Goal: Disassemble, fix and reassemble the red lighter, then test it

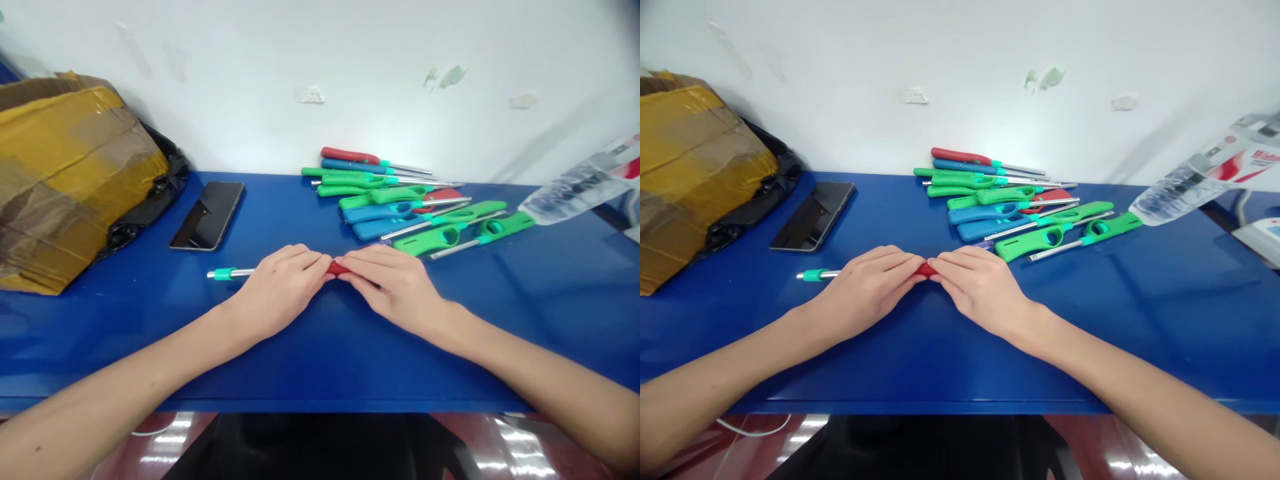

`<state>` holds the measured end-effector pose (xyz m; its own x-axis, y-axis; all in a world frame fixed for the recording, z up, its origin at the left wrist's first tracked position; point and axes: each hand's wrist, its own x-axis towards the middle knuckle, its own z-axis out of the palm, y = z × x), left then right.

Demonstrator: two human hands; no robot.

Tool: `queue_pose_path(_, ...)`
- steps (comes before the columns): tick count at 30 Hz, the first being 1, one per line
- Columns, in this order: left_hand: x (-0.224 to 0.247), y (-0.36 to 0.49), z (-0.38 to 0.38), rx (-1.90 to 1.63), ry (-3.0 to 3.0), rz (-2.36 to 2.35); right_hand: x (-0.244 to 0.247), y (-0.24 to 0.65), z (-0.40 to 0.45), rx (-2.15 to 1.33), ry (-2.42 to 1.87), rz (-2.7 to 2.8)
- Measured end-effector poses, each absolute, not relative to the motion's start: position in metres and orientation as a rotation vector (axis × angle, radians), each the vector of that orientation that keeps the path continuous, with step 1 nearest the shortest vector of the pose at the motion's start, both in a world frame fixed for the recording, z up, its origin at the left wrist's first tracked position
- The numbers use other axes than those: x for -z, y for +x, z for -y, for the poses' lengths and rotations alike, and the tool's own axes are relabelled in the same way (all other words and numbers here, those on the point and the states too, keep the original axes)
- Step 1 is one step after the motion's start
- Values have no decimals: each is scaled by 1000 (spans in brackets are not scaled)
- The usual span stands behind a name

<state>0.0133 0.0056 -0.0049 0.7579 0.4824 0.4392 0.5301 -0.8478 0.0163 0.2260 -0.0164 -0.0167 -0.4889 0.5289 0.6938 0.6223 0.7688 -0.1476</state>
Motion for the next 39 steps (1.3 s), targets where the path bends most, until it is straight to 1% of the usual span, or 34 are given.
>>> queue_pose_path(4, -1, 8, -9, 605, -2747, 874, 9, 235, 14, 189, -1001, 2264)
queue_pose_path(8, -13, -6, -13, 581, -2742, 958, 3, 246, 11, 175, -1010, 2265)
queue_pose_path(13, -25, -17, -17, 399, -2883, 975, 0, 251, 10, 98, -1057, 2232)
queue_pose_path(21, -23, -12, -16, 326, -2996, 997, -3, 250, 12, -68, -1097, 2269)
queue_pose_path(26, -22, -11, -15, 448, -3085, 1059, 3, 251, 10, 96, -963, 2229)
queue_pose_path(32, -20, -8, -13, 620, -3025, 955, 5, 251, 9, 285, -869, 2204)
queue_pose_path(35, -18, -6, -12, 635, -2962, 890, 4, 252, 9, 345, -849, 2205)
queue_pose_path(39, -16, -5, -12, 576, -2920, 931, 5, 253, 8, 334, -872, 2243)
